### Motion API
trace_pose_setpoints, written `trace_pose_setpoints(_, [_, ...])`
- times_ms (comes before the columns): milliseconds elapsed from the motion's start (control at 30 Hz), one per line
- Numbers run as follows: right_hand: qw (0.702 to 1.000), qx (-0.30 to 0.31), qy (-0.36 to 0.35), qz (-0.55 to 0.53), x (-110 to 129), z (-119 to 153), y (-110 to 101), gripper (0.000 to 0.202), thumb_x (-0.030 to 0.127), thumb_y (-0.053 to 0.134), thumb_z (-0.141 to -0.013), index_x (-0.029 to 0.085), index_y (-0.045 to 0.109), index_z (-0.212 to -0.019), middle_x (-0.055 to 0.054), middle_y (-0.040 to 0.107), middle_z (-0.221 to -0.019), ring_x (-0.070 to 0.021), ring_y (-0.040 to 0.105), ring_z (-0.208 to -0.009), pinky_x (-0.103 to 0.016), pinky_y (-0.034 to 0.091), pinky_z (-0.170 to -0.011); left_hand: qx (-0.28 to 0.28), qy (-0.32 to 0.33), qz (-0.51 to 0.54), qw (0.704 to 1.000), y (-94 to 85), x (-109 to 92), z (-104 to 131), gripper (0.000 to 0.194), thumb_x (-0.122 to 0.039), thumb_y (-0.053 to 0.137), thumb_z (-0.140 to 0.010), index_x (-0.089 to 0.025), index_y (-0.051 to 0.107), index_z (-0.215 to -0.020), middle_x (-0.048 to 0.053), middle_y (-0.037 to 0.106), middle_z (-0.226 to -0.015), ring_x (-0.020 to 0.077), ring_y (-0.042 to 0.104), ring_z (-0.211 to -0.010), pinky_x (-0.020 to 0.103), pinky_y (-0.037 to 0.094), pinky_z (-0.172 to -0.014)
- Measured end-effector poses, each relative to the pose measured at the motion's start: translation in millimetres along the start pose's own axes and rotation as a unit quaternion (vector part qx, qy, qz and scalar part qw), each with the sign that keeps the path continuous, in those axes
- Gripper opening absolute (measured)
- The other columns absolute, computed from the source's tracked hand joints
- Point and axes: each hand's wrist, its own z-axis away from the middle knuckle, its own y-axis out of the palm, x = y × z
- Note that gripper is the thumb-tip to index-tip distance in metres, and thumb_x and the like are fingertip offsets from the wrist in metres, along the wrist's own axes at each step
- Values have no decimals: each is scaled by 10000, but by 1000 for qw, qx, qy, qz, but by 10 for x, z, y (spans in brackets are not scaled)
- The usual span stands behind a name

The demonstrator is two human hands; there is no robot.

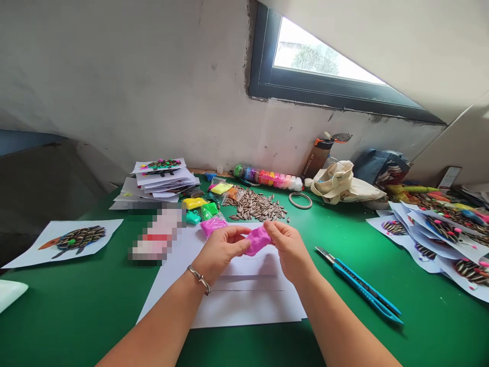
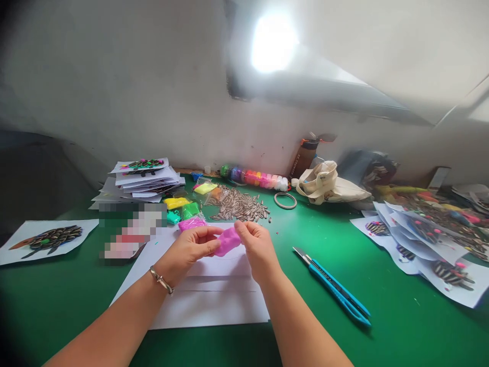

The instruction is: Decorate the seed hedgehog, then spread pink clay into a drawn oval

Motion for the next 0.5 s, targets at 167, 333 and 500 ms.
trace_pose_setpoints(167, [993, 85, 80, -33, 38, 25, -16, 305, 458, 656, -762, 159, 631, -817, -11, 585, -663, -132, 515, -598, -275, 377, -606, -14, -3, 3, 1000, -2, -14, -4, 406, -326, 757, -672, -138, 654, -1016, 29, 677, -708, 143, 590, -668, 270, 458, -642])
trace_pose_setpoints(333, [988, 132, 69, -40, 47, 64, 12, 216, 355, 706, -738, 152, 631, -755, -24, 623, -688, -139, 554, -659, -272, 391, -652, -47, -11, 28, 998, -14, -21, -1, 441, -416, 747, -676, -146, 658, -1013, 46, 668, -805, 154, 599, -733, 298, 470, -701])
trace_pose_setpoints(500, [997, 58, 23, -42, 40, 43, 18, 210, 348, 721, -725, 165, 648, -798, -18, 628, -730, -131, 536, -685, -270, 398, -675, -23, -56, 73, 995, -20, -33, 10, 515, -382, 783, -648, -173, 624, -1091, 41, 657, -838, 151, 615, -748, 306, 469, -732])
